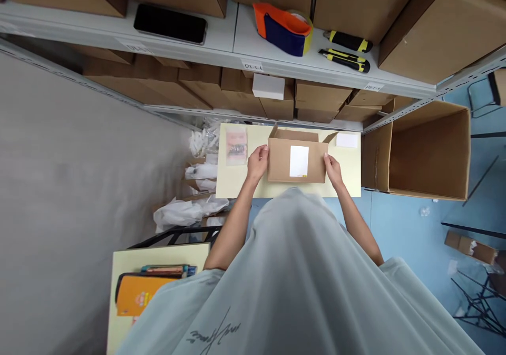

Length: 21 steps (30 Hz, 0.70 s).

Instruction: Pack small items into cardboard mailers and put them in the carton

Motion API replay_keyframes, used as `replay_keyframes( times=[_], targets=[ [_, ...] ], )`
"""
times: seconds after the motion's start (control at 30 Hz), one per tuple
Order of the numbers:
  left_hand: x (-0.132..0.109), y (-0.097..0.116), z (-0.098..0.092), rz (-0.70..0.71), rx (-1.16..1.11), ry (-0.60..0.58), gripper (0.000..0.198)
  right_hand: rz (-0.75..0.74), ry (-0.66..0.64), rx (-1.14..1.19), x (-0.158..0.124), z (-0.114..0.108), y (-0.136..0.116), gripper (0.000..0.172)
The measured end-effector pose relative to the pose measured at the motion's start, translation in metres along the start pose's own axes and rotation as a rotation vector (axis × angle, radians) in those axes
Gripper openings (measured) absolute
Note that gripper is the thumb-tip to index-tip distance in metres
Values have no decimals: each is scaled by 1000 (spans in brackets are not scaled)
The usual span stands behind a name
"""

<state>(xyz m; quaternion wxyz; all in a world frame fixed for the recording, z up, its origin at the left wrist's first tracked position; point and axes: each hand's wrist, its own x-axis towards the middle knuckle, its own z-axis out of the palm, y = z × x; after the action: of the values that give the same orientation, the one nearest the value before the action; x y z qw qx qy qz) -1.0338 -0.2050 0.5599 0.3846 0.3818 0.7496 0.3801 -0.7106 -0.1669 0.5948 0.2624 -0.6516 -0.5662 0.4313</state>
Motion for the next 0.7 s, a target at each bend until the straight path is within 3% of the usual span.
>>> replay_keyframes(
  times=[0.1,0.2,0.37,0.5,0.7],
  targets=[
    [-26,5,-14,55,-60,44,56,37,53,115,-24,-7,-5,80],
    [-54,-4,-23,89,-88,40,66,13,74,148,-49,-8,4,81],
    [-88,-36,-18,-49,-63,-52,74,157,8,120,-78,-1,30,79],
    [-101,-47,-19,-47,-38,-38,71,186,22,101,-90,-7,36,77],
    [-91,-20,-27,129,-17,99,74,93,162,143,-79,-25,26,69]
  ],
)
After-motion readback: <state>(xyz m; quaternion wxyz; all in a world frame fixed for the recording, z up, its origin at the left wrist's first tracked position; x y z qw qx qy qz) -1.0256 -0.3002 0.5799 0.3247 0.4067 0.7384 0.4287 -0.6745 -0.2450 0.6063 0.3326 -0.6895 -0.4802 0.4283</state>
